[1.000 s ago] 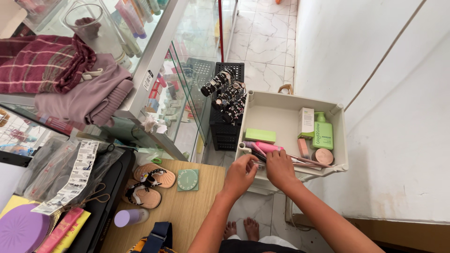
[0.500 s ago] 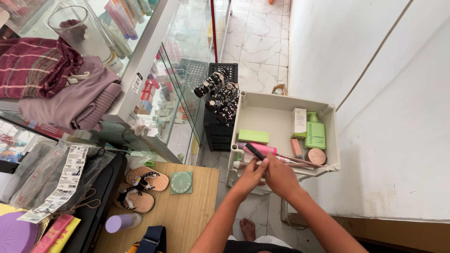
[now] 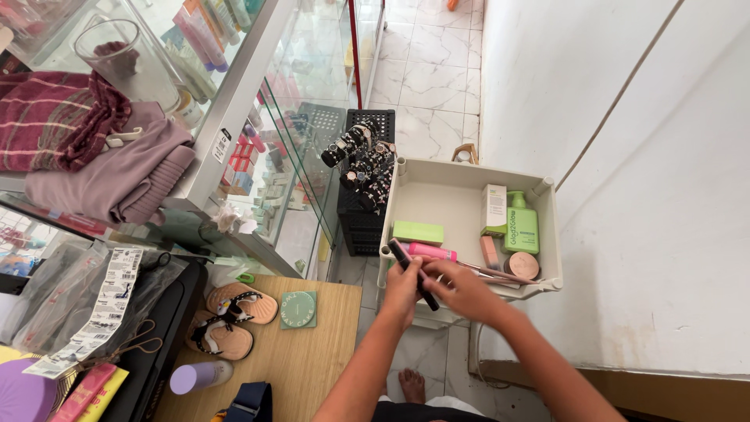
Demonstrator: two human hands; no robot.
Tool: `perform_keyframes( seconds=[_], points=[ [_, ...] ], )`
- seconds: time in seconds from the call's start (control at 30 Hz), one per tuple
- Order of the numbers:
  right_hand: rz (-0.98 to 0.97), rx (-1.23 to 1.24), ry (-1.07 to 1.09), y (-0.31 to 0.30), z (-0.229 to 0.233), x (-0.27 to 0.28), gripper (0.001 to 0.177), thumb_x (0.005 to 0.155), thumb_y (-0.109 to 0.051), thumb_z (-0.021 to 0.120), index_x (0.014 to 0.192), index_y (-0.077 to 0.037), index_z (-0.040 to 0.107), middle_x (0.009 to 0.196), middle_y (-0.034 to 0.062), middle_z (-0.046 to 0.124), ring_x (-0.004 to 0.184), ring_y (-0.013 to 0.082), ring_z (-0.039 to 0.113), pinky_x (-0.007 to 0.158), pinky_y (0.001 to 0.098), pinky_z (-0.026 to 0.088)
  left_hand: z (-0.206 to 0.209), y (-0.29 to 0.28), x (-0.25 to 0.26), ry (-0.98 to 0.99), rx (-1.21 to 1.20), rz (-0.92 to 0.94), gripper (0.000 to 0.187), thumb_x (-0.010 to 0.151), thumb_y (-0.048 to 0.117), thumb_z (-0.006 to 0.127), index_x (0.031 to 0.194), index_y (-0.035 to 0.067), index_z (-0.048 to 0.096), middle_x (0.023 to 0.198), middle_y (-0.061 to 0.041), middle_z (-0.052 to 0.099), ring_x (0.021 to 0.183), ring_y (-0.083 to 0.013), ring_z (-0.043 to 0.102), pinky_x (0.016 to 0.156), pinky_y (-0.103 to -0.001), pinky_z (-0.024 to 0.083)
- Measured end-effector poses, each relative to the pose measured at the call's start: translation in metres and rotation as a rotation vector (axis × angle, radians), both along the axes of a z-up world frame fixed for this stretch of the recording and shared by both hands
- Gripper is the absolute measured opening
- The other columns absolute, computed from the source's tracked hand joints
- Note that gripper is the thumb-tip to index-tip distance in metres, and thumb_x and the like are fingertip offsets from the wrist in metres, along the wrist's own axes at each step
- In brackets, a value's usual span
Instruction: The person packs a small bag with daily essentials, including a compact, a tube, a brush, and a box, taken from a nearby drawer and table. They place each item into the bag, then close the bag and move it aside.
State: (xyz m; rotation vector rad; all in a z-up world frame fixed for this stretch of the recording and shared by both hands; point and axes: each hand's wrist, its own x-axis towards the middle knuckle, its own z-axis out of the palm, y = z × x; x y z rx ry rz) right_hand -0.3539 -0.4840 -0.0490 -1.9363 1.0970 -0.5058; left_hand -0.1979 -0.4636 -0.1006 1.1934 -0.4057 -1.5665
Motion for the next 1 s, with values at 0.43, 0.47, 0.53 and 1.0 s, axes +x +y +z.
perform_keyframes(
  seconds=[0.43,0.47,0.53,1.0],
  points=[
    [-0.612,-0.055,0.734,-0.073,-0.031,-0.068,0.054,0.087,-0.060,0.063,0.088,-0.009,0.082,0.086,0.0131,0.078,0.083,0.0338,0.075,0.075,0.0462,0.059,0.022,0.009,0.020,0.133,0.032,-0.116,0.025,0.100,0.017,0.054,0.121,0.008,0.063,0.104,-0.009,0.074,0.091,-0.0242,0.074,0.082,-0.040,0.063],
    [-0.601,-0.067,0.761,-0.074,-0.035,-0.068,0.055,0.090,-0.058,0.063,0.087,-0.007,0.081,0.087,0.0146,0.077,0.083,0.0347,0.075,0.075,0.0467,0.059,0.022,0.008,0.020,0.175,0.035,-0.122,0.025,0.100,0.018,0.054,0.121,0.008,0.064,0.105,-0.009,0.074,0.092,-0.0248,0.074,0.082,-0.040,0.062],
    [-0.578,-0.090,0.814,-0.075,-0.045,-0.066,0.057,0.094,-0.055,0.062,0.084,-0.003,0.080,0.088,0.0177,0.076,0.083,0.0364,0.074,0.074,0.0475,0.059,0.022,0.006,0.020,0.241,0.024,-0.130,0.026,0.100,0.020,0.056,0.120,0.007,0.064,0.105,-0.010,0.073,0.092,-0.0259,0.074,0.082,-0.042,0.062],
    [-0.523,-0.319,0.781,-0.079,-0.050,-0.053,0.032,0.083,-0.037,0.074,0.084,-0.005,0.079,0.094,0.0160,0.075,0.083,0.0340,0.074,0.072,0.0462,0.059,0.034,0.003,0.020,0.323,-0.012,-0.171,0.035,0.103,0.039,0.055,0.119,0.009,0.064,0.110,-0.009,0.072,0.098,-0.0255,0.074,0.087,-0.041,0.061]
  ],
)
